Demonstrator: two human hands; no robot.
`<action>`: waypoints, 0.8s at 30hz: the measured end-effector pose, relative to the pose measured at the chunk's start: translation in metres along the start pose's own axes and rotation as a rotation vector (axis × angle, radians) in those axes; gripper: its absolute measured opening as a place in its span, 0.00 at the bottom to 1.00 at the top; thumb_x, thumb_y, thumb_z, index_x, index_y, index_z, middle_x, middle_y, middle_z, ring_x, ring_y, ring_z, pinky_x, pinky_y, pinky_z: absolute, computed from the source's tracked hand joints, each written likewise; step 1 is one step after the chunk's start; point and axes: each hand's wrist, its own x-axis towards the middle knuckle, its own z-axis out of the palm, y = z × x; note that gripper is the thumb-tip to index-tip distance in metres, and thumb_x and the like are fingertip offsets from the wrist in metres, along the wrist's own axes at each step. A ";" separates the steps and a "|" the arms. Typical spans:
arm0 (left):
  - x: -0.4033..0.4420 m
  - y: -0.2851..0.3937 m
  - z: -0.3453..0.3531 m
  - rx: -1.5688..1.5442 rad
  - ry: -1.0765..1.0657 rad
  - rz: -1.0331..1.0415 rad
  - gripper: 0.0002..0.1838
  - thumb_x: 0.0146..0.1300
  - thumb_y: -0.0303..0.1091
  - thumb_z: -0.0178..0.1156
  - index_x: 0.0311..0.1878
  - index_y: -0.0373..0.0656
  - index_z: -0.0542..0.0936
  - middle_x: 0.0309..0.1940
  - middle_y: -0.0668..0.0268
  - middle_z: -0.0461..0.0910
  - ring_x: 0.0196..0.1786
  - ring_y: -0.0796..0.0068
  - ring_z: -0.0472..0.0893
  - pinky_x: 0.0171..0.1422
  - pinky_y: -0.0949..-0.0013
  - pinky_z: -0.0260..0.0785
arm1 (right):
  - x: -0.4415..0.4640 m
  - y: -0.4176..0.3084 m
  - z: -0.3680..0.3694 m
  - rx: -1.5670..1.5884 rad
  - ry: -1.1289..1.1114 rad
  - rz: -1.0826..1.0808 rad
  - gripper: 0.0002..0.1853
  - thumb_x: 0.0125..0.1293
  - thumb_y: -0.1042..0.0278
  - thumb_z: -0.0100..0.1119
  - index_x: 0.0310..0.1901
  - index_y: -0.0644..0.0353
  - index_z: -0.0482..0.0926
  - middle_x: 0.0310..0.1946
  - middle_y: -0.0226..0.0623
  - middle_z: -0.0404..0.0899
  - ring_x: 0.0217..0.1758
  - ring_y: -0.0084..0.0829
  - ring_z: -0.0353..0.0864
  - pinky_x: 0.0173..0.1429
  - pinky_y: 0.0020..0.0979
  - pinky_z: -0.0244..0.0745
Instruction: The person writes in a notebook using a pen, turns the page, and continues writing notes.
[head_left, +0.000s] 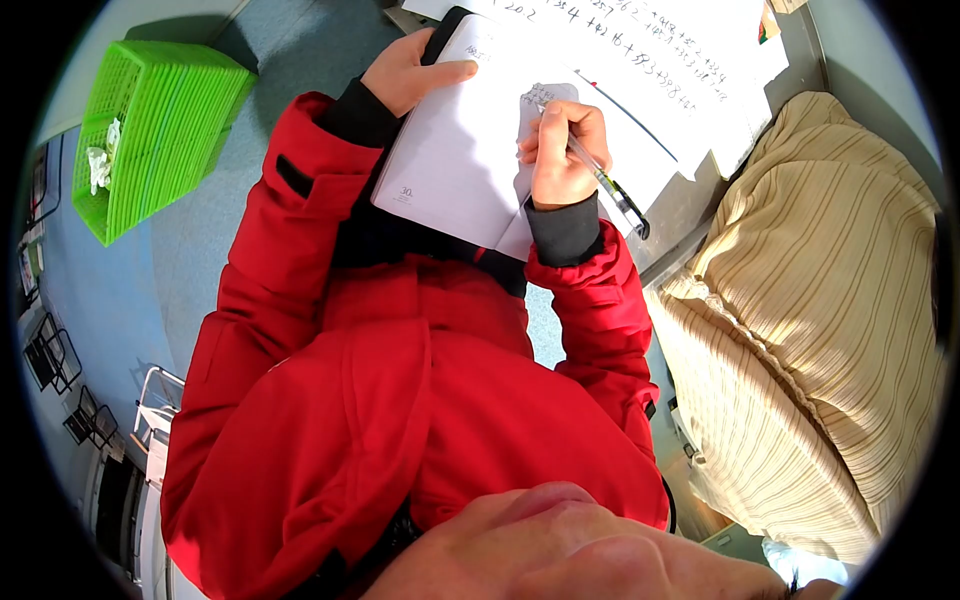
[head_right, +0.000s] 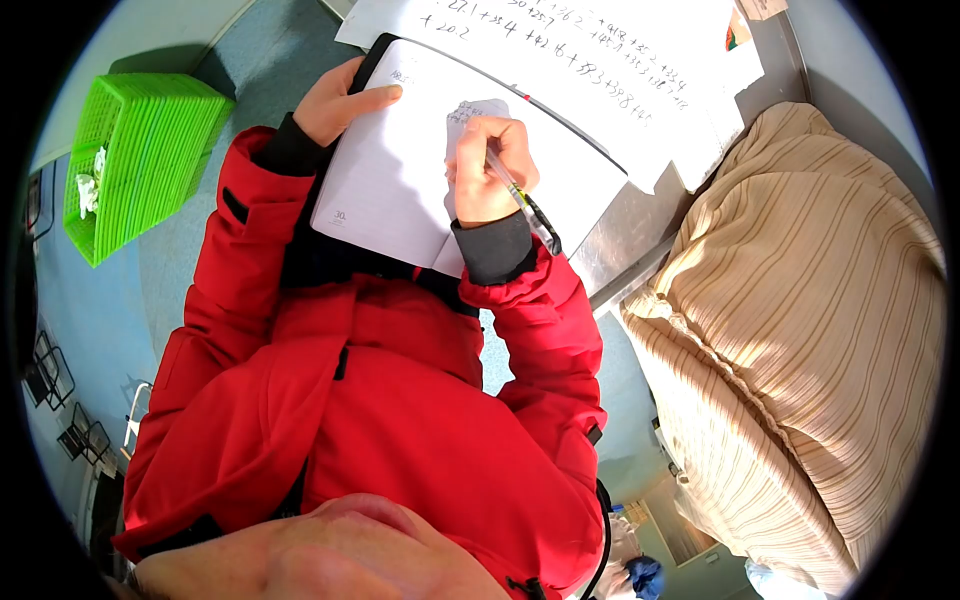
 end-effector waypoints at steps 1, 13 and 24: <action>0.000 0.000 0.000 -0.010 -0.002 0.006 0.25 0.61 0.42 0.67 0.53 0.32 0.75 0.41 0.64 0.80 0.41 0.79 0.78 0.46 0.75 0.71 | 0.000 0.001 0.000 -0.007 -0.006 -0.007 0.07 0.70 0.72 0.55 0.35 0.64 0.72 0.16 0.31 0.74 0.15 0.18 0.72 0.21 0.21 0.67; 0.000 0.000 -0.001 0.005 -0.004 0.021 0.25 0.62 0.42 0.66 0.53 0.32 0.75 0.41 0.64 0.80 0.41 0.78 0.79 0.46 0.74 0.71 | 0.000 0.003 -0.003 -0.029 -0.012 -0.009 0.08 0.70 0.71 0.56 0.35 0.64 0.71 0.16 0.31 0.73 0.16 0.18 0.72 0.21 0.21 0.67; 0.000 0.001 0.000 -0.003 -0.003 0.005 0.24 0.62 0.41 0.66 0.53 0.33 0.75 0.41 0.64 0.81 0.41 0.79 0.79 0.46 0.75 0.71 | 0.000 0.002 -0.004 -0.073 -0.025 -0.011 0.07 0.70 0.71 0.56 0.35 0.64 0.72 0.16 0.31 0.73 0.16 0.18 0.73 0.21 0.21 0.68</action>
